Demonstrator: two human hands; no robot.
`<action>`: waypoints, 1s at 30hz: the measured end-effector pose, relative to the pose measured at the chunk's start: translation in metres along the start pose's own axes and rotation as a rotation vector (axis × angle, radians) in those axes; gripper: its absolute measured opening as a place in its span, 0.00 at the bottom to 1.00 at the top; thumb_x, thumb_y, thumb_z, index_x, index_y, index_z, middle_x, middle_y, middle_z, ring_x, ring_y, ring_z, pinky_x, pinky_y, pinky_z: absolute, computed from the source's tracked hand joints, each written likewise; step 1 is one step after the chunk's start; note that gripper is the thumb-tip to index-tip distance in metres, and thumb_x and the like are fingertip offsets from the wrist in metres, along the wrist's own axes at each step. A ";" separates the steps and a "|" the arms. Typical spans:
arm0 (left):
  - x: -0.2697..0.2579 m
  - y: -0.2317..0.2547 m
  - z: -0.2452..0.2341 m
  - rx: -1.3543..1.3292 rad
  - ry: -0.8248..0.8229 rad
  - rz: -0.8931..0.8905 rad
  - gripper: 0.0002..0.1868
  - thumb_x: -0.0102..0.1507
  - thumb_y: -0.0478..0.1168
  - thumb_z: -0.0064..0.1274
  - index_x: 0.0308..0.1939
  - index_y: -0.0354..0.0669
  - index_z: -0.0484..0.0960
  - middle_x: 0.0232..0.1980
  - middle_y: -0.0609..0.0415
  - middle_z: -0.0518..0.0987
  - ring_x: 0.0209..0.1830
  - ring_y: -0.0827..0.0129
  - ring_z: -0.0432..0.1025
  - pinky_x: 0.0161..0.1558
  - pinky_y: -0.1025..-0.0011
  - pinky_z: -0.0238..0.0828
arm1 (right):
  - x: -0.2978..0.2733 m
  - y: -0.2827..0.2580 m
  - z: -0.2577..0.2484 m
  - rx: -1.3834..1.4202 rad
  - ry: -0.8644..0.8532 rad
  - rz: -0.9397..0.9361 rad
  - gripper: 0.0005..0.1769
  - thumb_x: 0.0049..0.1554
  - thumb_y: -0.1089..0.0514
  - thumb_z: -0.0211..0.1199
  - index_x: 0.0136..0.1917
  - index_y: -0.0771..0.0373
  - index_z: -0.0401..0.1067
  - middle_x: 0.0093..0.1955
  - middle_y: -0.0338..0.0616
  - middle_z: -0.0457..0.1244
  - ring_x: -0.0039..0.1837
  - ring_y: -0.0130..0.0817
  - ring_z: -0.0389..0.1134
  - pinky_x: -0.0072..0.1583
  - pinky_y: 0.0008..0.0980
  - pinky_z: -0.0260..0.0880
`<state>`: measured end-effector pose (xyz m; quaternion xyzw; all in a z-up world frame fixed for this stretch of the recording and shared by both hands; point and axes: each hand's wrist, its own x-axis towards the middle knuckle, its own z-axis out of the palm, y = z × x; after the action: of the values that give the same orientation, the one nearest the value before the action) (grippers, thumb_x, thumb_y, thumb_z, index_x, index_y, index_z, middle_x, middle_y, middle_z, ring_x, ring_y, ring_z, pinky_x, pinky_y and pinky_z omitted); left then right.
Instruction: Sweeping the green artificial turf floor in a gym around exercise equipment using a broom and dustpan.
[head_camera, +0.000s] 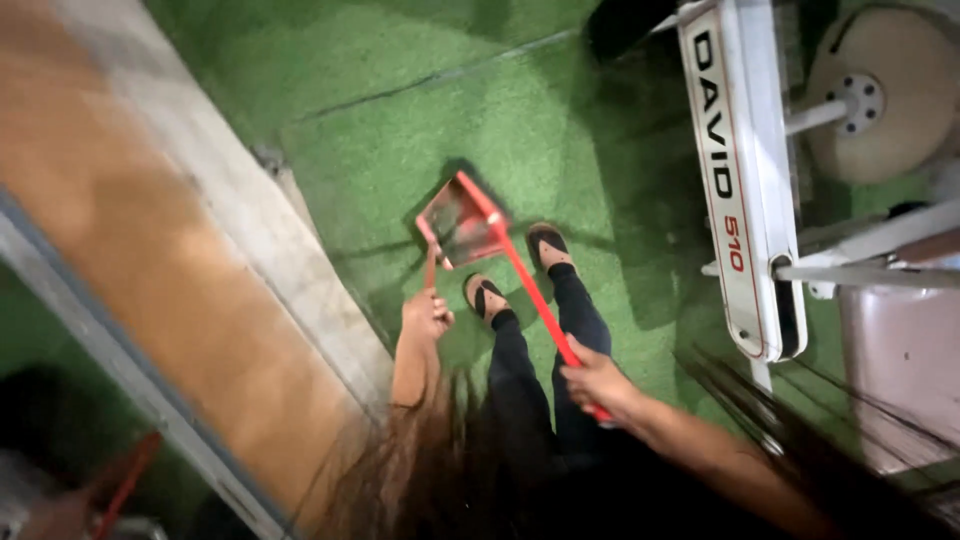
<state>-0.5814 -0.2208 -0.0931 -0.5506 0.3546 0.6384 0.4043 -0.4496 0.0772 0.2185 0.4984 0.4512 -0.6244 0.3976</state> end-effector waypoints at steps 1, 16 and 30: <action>-0.012 0.002 0.014 0.019 -0.009 -0.001 0.07 0.66 0.38 0.46 0.32 0.49 0.69 0.20 0.63 0.59 0.14 0.76 0.50 0.22 0.67 0.57 | -0.006 -0.003 -0.024 0.017 0.008 -0.009 0.47 0.58 0.62 0.57 0.83 0.32 0.44 0.25 0.34 0.52 0.24 0.27 0.52 0.26 0.29 0.53; -0.061 -0.017 0.020 0.017 -0.059 -0.020 0.11 0.72 0.53 0.43 0.43 0.54 0.68 0.24 0.64 0.64 0.18 0.76 0.58 0.28 0.65 0.65 | 0.104 0.025 -0.093 0.028 0.324 -0.311 0.14 0.55 0.67 0.56 0.56 0.67 0.64 0.30 0.39 0.63 0.28 0.32 0.66 0.31 0.34 0.69; -0.038 -0.037 0.014 0.194 -0.045 -0.132 0.07 0.70 0.45 0.46 0.41 0.52 0.66 0.24 0.63 0.66 0.17 0.76 0.57 0.26 0.66 0.64 | -0.013 0.080 -0.149 -0.030 0.041 -0.277 0.50 0.47 0.71 0.55 0.81 0.51 0.51 0.32 0.45 0.65 0.25 0.33 0.62 0.24 0.33 0.63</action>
<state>-0.5512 -0.1978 -0.0542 -0.5165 0.3686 0.5851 0.5049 -0.3324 0.1985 0.2034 0.4379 0.5330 -0.6562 0.3058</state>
